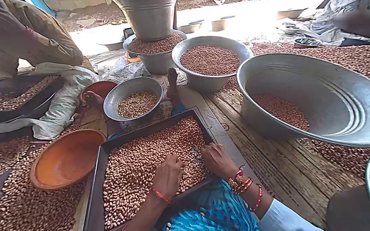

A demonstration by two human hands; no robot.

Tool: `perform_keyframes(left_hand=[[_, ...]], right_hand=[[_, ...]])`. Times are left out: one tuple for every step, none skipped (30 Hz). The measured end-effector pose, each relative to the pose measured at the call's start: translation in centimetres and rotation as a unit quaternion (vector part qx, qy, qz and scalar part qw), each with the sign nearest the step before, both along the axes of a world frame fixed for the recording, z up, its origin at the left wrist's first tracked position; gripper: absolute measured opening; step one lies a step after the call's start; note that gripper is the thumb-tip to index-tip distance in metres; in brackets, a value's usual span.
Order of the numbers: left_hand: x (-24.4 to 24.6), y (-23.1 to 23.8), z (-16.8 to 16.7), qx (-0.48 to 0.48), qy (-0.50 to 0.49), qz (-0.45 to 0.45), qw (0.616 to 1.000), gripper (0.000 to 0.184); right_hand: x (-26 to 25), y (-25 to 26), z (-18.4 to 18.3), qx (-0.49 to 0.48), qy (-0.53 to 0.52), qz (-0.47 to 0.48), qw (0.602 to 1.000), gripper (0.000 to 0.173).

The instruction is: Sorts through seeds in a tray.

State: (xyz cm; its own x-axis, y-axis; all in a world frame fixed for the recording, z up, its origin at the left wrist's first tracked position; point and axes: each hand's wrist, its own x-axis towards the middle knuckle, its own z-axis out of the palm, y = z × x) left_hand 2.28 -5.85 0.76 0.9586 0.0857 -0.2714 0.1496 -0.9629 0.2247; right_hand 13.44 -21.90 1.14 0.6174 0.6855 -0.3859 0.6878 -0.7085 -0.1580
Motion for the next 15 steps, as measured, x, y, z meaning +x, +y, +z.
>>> perform_keyframes(left_hand=[[0.4, -0.2, -0.1, 0.008, 0.029, -0.004, 1.0, 0.025], [0.6, 0.0, -0.3, 0.001, 0.031, -0.006, 1.0, 0.025], [0.4, 0.5, -0.6, -0.024, 0.005, -0.002, 1.0, 0.023], [0.2, 1.2, -0.9, -0.063, -0.045, 0.008, 0.997, 0.02], [0.0, 2.1, -0.9, -0.116, -0.086, 0.035, 0.989, 0.018], [-0.1, 3.1, -0.7, -0.182, -0.115, 0.069, 0.974, 0.017], [-0.2, 4.3, -0.5, -0.256, -0.131, 0.103, 0.952, 0.019], [-0.3, 5.4, -0.6, -0.329, -0.149, 0.131, 0.923, 0.023], [-0.2, 6.2, -0.5, -0.396, -0.164, 0.153, 0.89, 0.026], [-0.1, 6.8, -0.4, -0.445, -0.169, 0.168, 0.863, 0.027], [0.1, 7.0, -0.2, -0.452, -0.17, 0.175, 0.858, 0.027], [0.3, 7.2, 0.0, -0.418, -0.165, 0.174, 0.876, 0.026], [0.5, 7.2, 0.2, -0.354, -0.153, 0.164, 0.908, 0.023], [0.7, 6.9, 0.4, -0.279, -0.135, 0.149, 0.939, 0.02], [1.0, 6.5, 0.5, -0.21, -0.112, 0.135, 0.962, 0.02]], right_hand=[[0.3, -0.2, 0.1, 0.013, 0.01, 0.001, 1.0, 0.025], [0.6, -0.6, 0.2, 0.039, 0.017, -0.001, 0.999, 0.027], [1.0, -1.1, 0.3, 0.078, 0.027, -0.012, 0.996, 0.029], [1.3, -1.7, 0.5, 0.123, 0.047, -0.032, 0.991, 0.031], [1.6, -2.3, 0.7, 0.176, 0.077, -0.059, 0.98, 0.033], [1.8, -2.8, 0.5, 0.238, 0.109, -0.086, 0.961, 0.034], [1.9, -3.1, 0.2, 0.299, 0.144, -0.11, 0.937, 0.033], [2.0, -3.1, -0.2, 0.341, 0.179, -0.124, 0.914, 0.031], [2.0, -2.8, -0.3, 0.358, 0.216, -0.128, 0.899, 0.029], [1.8, -2.4, -0.2, 0.348, 0.241, -0.119, 0.898, 0.028], [1.6, -1.8, -0.1, 0.324, 0.241, -0.098, 0.91, 0.027], [1.2, -1.0, -0.1, 0.295, 0.22, -0.068, 0.927, 0.025], [0.9, -0.2, -0.2, 0.264, 0.196, -0.041, 0.944, 0.024], [0.5, 0.7, -0.2, 0.233, 0.174, -0.021, 0.957, 0.024], [0.3, 1.5, -0.2, 0.206, 0.154, -0.005, 0.966, 0.024]])
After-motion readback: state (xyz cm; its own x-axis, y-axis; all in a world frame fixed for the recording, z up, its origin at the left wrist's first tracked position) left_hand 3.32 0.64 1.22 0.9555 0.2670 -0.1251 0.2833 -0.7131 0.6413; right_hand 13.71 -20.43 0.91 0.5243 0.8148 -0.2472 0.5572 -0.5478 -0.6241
